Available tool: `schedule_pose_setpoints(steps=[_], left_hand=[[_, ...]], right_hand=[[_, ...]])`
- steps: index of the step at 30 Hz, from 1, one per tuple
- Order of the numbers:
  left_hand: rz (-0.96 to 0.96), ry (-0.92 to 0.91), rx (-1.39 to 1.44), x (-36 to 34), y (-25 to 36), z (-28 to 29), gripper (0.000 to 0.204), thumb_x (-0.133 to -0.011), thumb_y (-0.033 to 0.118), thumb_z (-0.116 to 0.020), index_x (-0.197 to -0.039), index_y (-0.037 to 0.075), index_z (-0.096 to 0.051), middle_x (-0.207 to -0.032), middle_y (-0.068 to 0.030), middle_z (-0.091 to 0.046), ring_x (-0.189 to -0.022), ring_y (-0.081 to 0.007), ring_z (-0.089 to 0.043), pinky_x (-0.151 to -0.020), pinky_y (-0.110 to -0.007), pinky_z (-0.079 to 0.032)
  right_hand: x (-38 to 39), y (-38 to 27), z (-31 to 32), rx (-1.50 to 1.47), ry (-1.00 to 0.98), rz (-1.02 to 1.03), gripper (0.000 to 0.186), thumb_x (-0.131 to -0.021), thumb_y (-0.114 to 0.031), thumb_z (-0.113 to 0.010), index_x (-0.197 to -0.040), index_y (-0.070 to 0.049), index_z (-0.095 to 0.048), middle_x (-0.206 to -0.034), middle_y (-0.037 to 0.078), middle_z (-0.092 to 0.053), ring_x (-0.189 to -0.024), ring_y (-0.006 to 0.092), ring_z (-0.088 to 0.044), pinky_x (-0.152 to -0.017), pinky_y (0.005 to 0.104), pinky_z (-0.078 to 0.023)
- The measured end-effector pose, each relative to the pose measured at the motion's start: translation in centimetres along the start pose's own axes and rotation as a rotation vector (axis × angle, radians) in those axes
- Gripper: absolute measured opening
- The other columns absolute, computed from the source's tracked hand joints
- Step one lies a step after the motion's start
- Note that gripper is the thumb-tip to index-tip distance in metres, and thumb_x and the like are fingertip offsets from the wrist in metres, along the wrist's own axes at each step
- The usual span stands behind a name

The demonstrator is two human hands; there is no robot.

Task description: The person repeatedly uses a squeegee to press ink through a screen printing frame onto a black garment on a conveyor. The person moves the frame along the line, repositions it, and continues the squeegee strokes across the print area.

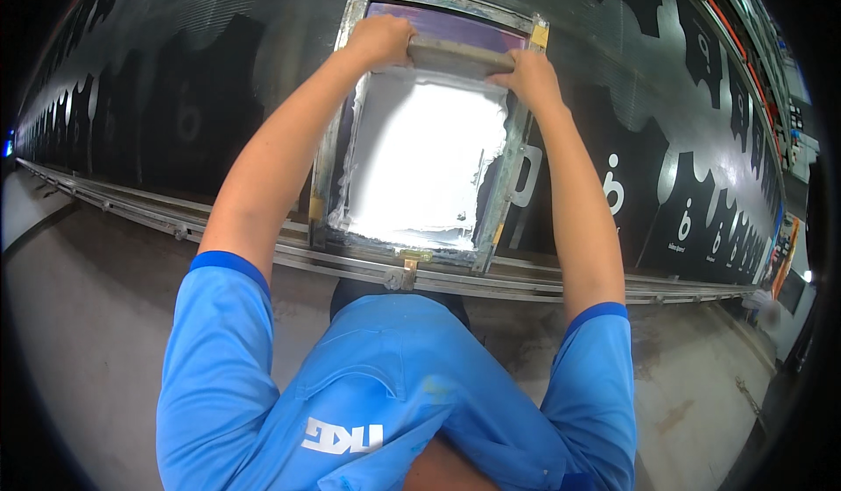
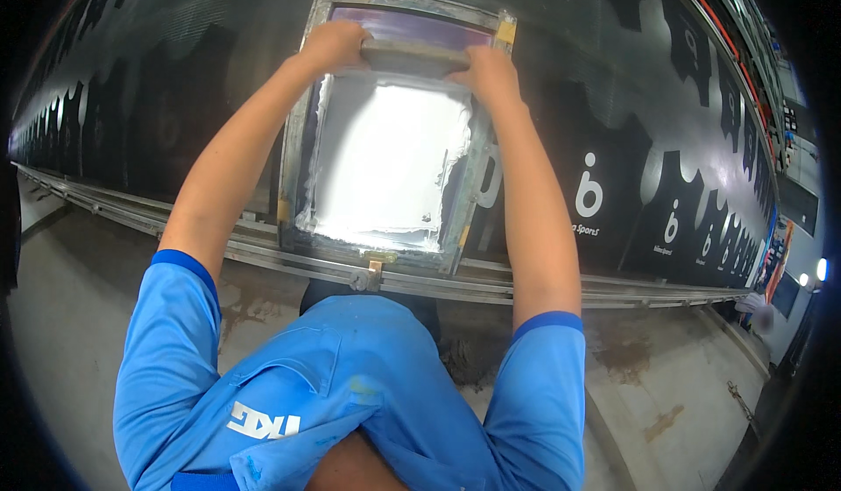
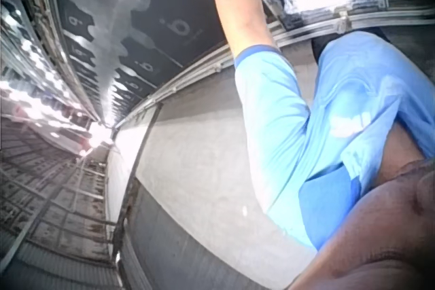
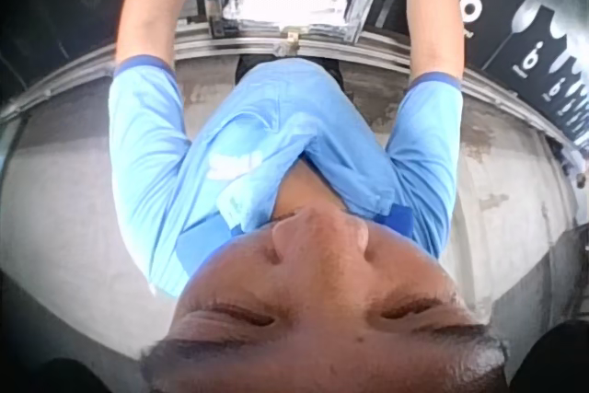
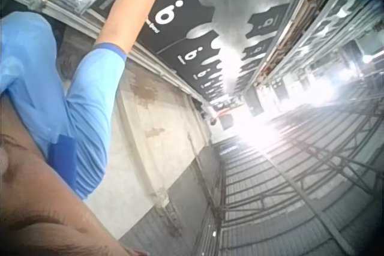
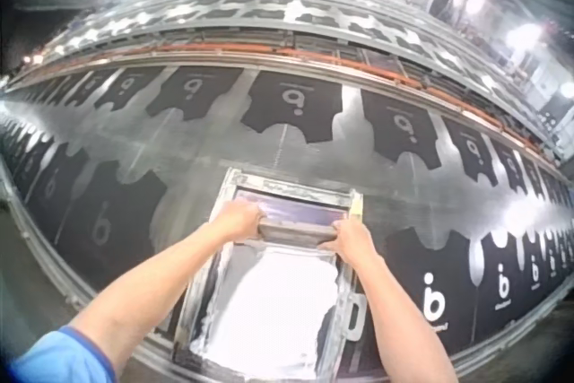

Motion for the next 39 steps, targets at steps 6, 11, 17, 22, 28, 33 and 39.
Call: schedule_pose_setpoints(steps=[6, 11, 17, 22, 28, 33, 39], left_hand=[[-0.028, 0.025, 0.001, 9.1, 2.7, -3.8, 0.026, -0.075, 0.027, -0.082, -0.099, 0.019, -0.079, -0.09, -0.0118, -0.075, -0.088, -0.0345, -0.073, -0.076, -0.049, -0.057], [-0.011, 0.069, 0.03, 20.3, 5.3, -8.5, 0.018, -0.077, 0.023, -0.079, -0.095, 0.021, -0.079, -0.085, -0.007, -0.075, -0.084, -0.0307, -0.073, -0.073, -0.047, -0.054], [-0.001, 0.187, 0.111, 30.0, 7.8, -11.6, 0.031, -0.078, 0.004, -0.069, -0.104, 0.02, -0.078, -0.098, -0.0024, -0.076, -0.099, -0.0221, -0.071, -0.081, -0.041, -0.047], [-0.07, 0.24, 0.009, 36.2, 9.7, -13.2, 0.051, -0.079, 0.002, -0.07, -0.128, 0.017, -0.071, -0.133, -0.0061, -0.069, -0.127, -0.0289, -0.061, -0.089, -0.043, -0.047], [-0.106, 0.252, 0.179, 31.9, 7.6, -7.3, 0.034, -0.078, 0.002, -0.069, -0.108, 0.018, -0.076, -0.1, -0.0033, -0.077, -0.095, -0.0265, -0.07, -0.082, -0.045, -0.048], [-0.007, -0.116, 0.07, 12.6, 2.2, -1.7, 0.033, -0.078, 0.027, -0.082, -0.11, 0.018, -0.077, -0.095, -0.0084, -0.077, -0.094, -0.0303, -0.074, -0.082, -0.045, -0.058], [-0.046, -0.187, 0.143, -0.9, -2.6, 1.6, 0.047, -0.068, 0.033, -0.088, -0.11, 0.016, -0.079, -0.101, -0.0105, -0.079, -0.094, -0.0275, -0.075, -0.085, -0.041, -0.059]], right_hand=[[8.9, -0.5, -5.1, -0.021, 0.039, 0.033, 0.038, -0.076, -0.031, -0.088, -0.095, -0.002, -0.074, -0.089, 0.021, -0.072, -0.09, 0.0401, -0.069, -0.081, 0.0479, -0.054], [20.0, -4.0, -8.6, -0.075, 0.121, 0.104, 0.023, -0.077, -0.02, -0.086, -0.092, -0.007, -0.075, -0.088, 0.014, -0.071, -0.092, 0.0353, -0.066, -0.08, 0.046, -0.053], [29.0, -6.3, -11.7, -0.153, 0.235, 0.177, 0.036, -0.068, -0.001, -0.08, -0.103, -0.007, -0.073, -0.1, 0.009, -0.069, -0.099, 0.0312, -0.062, -0.084, 0.0442, -0.054], [35.0, -7.7, -13.0, -0.147, 0.213, 0.192, 0.058, -0.063, 0.006, -0.079, -0.118, -0.009, -0.07, -0.112, 0.007, -0.065, -0.107, 0.0305, -0.061, -0.09, 0.044, -0.051], [30.5, -7.7, -6.4, -0.071, 0.119, 0.272, 0.046, -0.067, -0.009, -0.081, -0.112, -0.014, -0.072, -0.109, 0.004, -0.066, -0.108, 0.0278, -0.061, -0.086, 0.0424, -0.05], [11.7, -3.4, -1.0, 0.056, -0.087, 0.035, 0.034, -0.08, -0.036, -0.082, -0.099, -0.01, -0.074, -0.096, 0.015, -0.074, -0.096, 0.0359, -0.071, -0.084, 0.0482, -0.055], [-0.6, -0.5, 0.6, 0.011, 0.0, 0.067, 0.076, -0.071, -0.04, -0.091, -0.13, 0.002, -0.067, -0.118, 0.026, -0.072, -0.114, 0.0394, -0.068, -0.098, 0.0439, -0.054]])
Point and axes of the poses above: each hand's wrist, its own x-axis away from the middle knuckle, its own z-axis out of the back of the hand, y = z × x, the point moved 3 cm from there along -x, towards the middle knuckle
